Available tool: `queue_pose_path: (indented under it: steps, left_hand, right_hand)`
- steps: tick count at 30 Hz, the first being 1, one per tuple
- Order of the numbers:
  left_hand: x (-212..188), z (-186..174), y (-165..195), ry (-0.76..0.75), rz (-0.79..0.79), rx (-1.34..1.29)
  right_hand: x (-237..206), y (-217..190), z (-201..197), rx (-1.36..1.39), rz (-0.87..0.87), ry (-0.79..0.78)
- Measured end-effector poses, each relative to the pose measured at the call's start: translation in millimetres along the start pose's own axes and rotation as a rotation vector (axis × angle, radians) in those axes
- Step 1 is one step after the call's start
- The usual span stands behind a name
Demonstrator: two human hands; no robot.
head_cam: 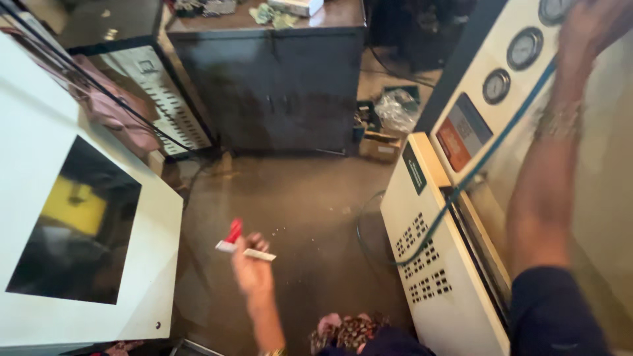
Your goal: The person repeatedly opens a machine door, picks up small metal rods from a green bin, wipes them with a cloth, and inserts them into a rotating chuck inside the machine. The person also uses a yellow-handled tool to adjust the rods before insertion.
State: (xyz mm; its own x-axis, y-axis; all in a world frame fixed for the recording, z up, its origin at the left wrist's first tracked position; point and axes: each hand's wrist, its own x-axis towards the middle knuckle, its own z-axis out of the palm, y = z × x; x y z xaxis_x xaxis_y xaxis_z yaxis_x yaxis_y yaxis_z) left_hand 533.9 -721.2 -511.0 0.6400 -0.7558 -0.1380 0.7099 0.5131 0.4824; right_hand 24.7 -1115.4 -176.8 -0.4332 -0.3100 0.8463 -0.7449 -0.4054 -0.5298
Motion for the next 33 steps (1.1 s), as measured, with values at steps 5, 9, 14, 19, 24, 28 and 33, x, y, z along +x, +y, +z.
queue_pose_path:
  steps: [5, 9, 14, 19, 24, 28, 33]
  left_hand:
    - [-57, 92, -80, -0.474, 0.003, 0.57]
    - [-132, 142, -136, -0.972, -0.301, 0.786]
    - [-246, 114, -150, -1.427, -0.606, 0.485]
    - [-325, 94, -145, -1.644, -0.945, 0.835]
    - [-422, 116, -134, -1.744, -0.476, 0.418]
    - [-535, 132, -117, -1.75, -0.18, 0.407]
    - [-669, 130, -94, -1.719, -0.086, 0.253]
  right_hand:
    - [-250, -33, -109, 0.257, 0.185, -0.771]
    - [-412, -86, -252, 0.303, 0.166, -1.047]
    - [-424, -138, -401, -0.162, 0.535, -0.67]
    - [-438, -197, -538, -0.242, 0.589, -0.202]
    - [-440, -266, -667, -0.565, 0.294, 0.168]
    - [-458, -323, -770, -0.867, 0.175, 0.233]
    - [-493, -348, -903, -0.935, 0.137, 0.41]
